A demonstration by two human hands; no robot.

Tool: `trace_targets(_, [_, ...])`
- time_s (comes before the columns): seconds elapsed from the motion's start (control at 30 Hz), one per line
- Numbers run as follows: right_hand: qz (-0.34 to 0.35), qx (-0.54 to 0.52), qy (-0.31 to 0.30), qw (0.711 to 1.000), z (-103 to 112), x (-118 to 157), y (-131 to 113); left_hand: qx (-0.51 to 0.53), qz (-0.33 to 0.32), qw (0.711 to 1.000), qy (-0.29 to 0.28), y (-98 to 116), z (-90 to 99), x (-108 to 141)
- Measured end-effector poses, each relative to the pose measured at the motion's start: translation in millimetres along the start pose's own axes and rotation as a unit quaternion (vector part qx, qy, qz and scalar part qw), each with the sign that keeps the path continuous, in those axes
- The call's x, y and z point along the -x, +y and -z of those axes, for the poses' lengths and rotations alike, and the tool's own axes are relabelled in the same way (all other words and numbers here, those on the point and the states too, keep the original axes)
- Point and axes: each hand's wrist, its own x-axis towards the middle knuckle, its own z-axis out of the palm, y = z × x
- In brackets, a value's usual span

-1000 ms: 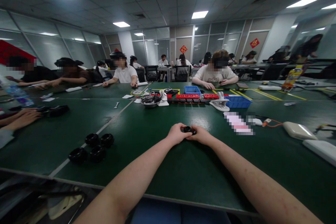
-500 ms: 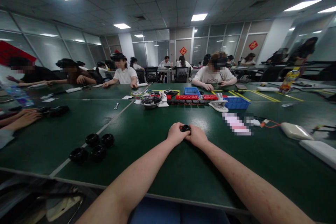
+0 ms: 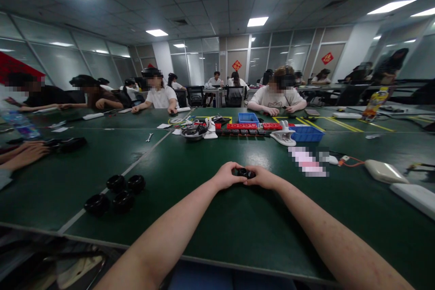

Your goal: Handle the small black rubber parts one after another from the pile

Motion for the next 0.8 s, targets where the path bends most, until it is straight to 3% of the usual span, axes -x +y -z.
trace_targets(0.27, [0.003, -0.019, -0.002, 1.000, -1.1, -1.5, 2.8, 0.023, -0.015, 1.000, 0.013, 0.7, -2.5, 1.3])
trace_targets(0.8, [0.001, -0.006, 0.008, 1.000, -1.8, -2.7, 5.6, 0.037, 0.020, 0.999, 0.002, 2.0, -1.6, 1.5])
